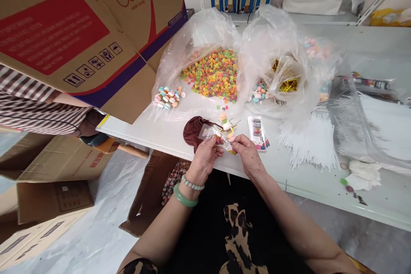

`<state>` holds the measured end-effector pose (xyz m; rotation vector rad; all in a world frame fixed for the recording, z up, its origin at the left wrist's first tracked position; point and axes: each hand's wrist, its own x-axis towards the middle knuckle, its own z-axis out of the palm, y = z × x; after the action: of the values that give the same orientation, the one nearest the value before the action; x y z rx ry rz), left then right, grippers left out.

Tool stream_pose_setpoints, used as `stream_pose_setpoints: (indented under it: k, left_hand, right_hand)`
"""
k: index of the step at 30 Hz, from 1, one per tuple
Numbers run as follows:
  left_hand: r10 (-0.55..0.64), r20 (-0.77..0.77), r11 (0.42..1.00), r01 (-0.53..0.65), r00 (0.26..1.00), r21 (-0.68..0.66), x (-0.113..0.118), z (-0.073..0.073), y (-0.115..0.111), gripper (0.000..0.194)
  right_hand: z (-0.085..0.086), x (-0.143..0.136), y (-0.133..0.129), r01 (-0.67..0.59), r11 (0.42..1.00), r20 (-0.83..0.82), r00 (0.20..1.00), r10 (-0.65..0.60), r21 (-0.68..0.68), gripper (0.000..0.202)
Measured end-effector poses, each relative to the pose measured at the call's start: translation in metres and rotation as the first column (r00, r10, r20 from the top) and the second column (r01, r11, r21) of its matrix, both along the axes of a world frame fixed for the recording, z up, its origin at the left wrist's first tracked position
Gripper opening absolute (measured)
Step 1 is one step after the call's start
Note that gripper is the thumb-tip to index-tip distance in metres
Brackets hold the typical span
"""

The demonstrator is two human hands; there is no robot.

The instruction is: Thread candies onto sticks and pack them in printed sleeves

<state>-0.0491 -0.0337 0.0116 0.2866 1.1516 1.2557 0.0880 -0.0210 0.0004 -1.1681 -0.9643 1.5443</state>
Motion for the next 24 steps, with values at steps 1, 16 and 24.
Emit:
stream_pose_setpoints:
  k: [1, 16, 24]
  left_hand:
    - [0.031, -0.002, 0.999, -0.031, 1.0, -0.017, -0.003, -0.002, 0.001, 0.036]
    - [0.16, 0.055, 0.986, -0.162, 0.985, 0.033, -0.013, -0.014, 0.006, 0.028]
    - [0.249, 0.141, 0.96, -0.264, 0.958, 0.094, -0.015, -0.017, 0.014, 0.02]
  right_hand:
    - [0.0, 0.001, 0.0, -0.022, 1.0, 0.021, 1.0, 0.022, -0.003, 0.011]
    - [-0.009, -0.003, -0.001, -0.069, 0.996, 0.021, 0.997, 0.07, -0.057, 0.015]
    - [-0.003, -0.011, -0.006, -0.089, 0.995, -0.023, 0.996, 0.088, -0.042, 0.014]
